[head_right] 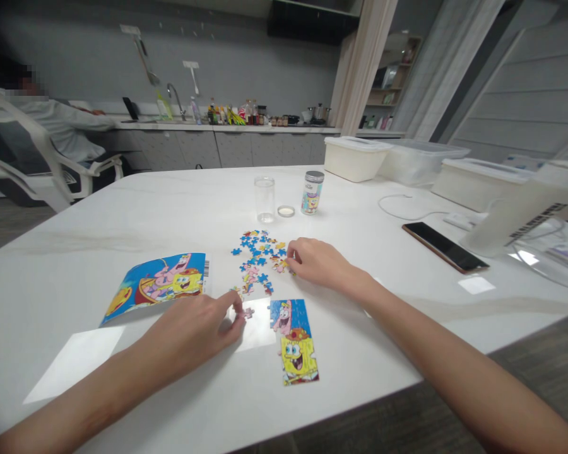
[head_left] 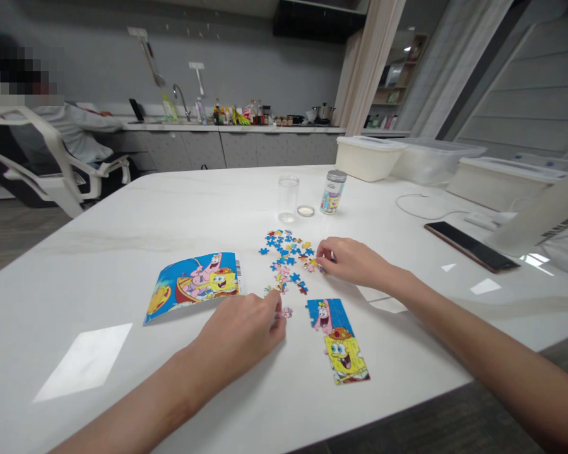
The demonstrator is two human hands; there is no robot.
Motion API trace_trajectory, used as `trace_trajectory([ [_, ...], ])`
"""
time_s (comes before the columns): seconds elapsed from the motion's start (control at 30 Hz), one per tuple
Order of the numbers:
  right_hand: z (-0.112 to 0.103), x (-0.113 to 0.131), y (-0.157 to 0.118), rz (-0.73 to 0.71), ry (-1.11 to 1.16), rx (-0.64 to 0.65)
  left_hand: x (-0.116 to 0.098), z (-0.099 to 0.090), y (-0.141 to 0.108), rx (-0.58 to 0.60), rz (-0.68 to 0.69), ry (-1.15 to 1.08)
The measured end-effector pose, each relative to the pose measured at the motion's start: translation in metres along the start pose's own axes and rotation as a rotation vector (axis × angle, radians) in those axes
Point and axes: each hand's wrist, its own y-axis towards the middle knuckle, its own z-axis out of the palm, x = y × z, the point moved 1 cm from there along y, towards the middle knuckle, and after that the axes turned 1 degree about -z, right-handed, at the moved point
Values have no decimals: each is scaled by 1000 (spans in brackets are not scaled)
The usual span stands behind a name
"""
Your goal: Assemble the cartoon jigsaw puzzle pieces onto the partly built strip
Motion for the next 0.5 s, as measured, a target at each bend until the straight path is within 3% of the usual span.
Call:
trace_trajectory([
  [0.2,2,3,-2,-144,72,13,3,3,1,-22,-23,12],
  [0.5,9,-11,3,-90,-1,-49,3,6,0,-27,-1,3],
])
